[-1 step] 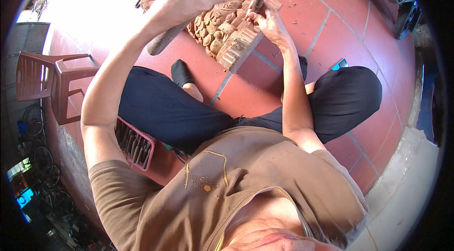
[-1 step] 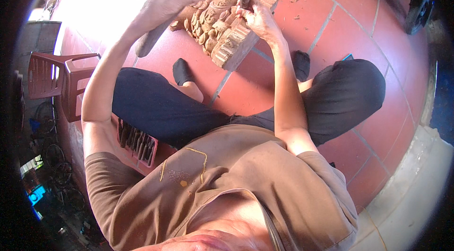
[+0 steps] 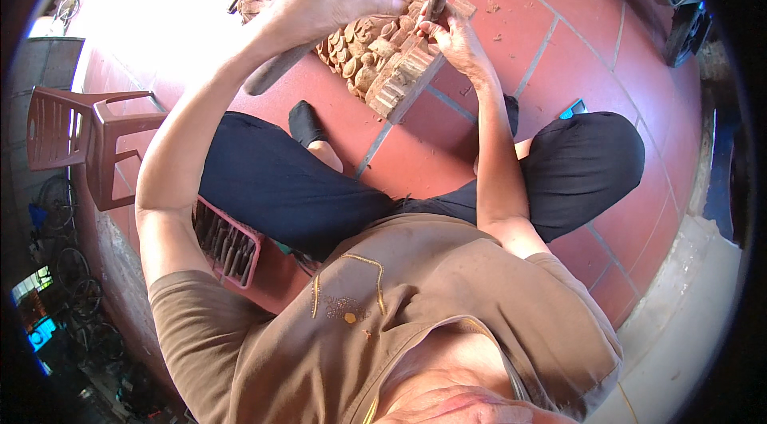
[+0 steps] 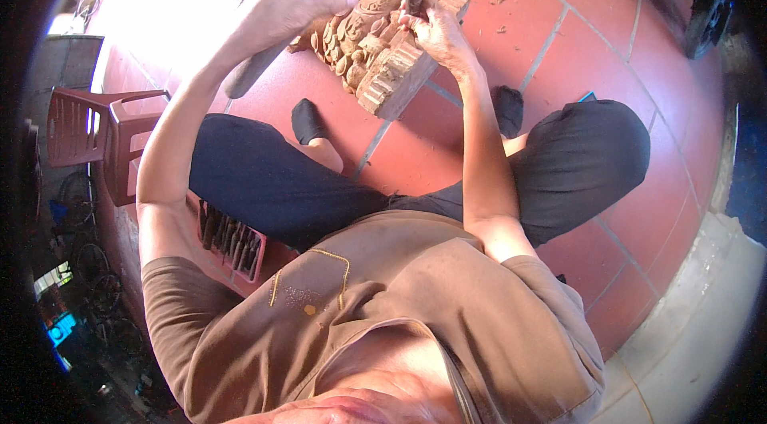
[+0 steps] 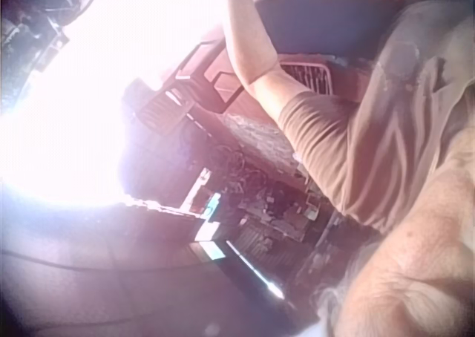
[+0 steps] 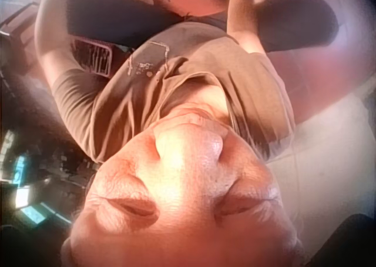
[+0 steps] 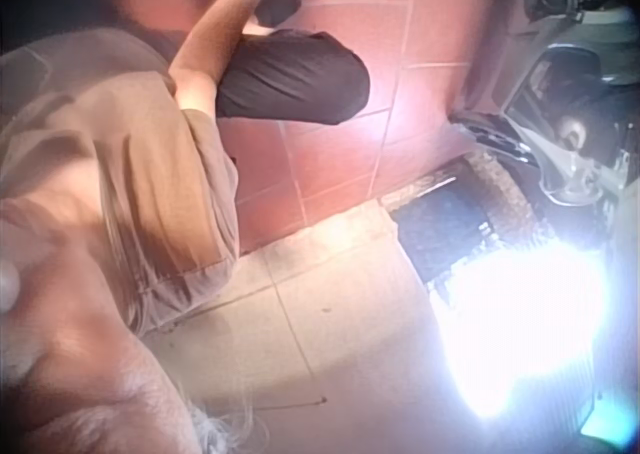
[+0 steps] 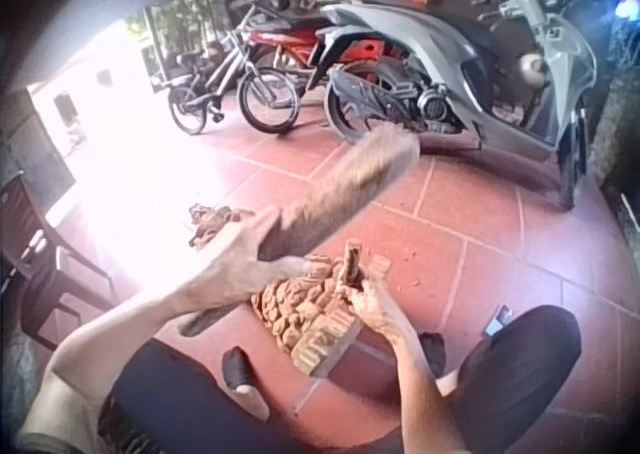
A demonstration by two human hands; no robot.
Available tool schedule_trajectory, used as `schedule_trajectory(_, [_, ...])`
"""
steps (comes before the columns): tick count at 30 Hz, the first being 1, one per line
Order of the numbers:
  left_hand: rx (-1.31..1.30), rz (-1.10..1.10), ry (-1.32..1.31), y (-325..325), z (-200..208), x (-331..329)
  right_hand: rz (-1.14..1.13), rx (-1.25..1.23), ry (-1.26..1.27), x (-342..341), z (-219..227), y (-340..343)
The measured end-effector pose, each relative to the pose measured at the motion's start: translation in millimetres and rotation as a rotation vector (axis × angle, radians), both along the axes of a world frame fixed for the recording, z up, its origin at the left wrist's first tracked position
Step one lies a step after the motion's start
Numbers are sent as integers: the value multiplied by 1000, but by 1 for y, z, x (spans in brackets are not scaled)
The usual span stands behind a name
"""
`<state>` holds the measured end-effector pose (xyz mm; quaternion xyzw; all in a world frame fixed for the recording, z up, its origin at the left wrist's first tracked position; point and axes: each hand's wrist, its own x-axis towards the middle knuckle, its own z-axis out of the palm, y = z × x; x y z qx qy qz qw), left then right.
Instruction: The person sits on the floor and carves a wooden block using a chisel and mallet. They repeatedly strike the chisel to shape the wood, occasionally adjusting the block's position.
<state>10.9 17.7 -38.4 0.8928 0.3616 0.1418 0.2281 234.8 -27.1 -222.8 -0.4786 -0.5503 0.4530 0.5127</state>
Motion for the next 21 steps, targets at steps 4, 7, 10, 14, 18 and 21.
schedule_trajectory(4, [-81,36,382,4,4,6,-13,-40,-16,2,4,-2])
schedule_trajectory(7, [92,-24,24,22,-23,-9,15,-47,34,-2,12,1])
schedule_trajectory(10, [-349,191,-160,-13,38,13,14,-66,78,3,7,1])
schedule_trajectory(14, [7,175,-165,-6,32,14,-15,-49,46,1,5,1])
schedule_trajectory(18, [18,-4,202,16,-21,3,-4,-3,-17,0,4,4])
schedule_trajectory(21, [77,8,123,23,-20,0,-25,-25,6,-2,8,1])
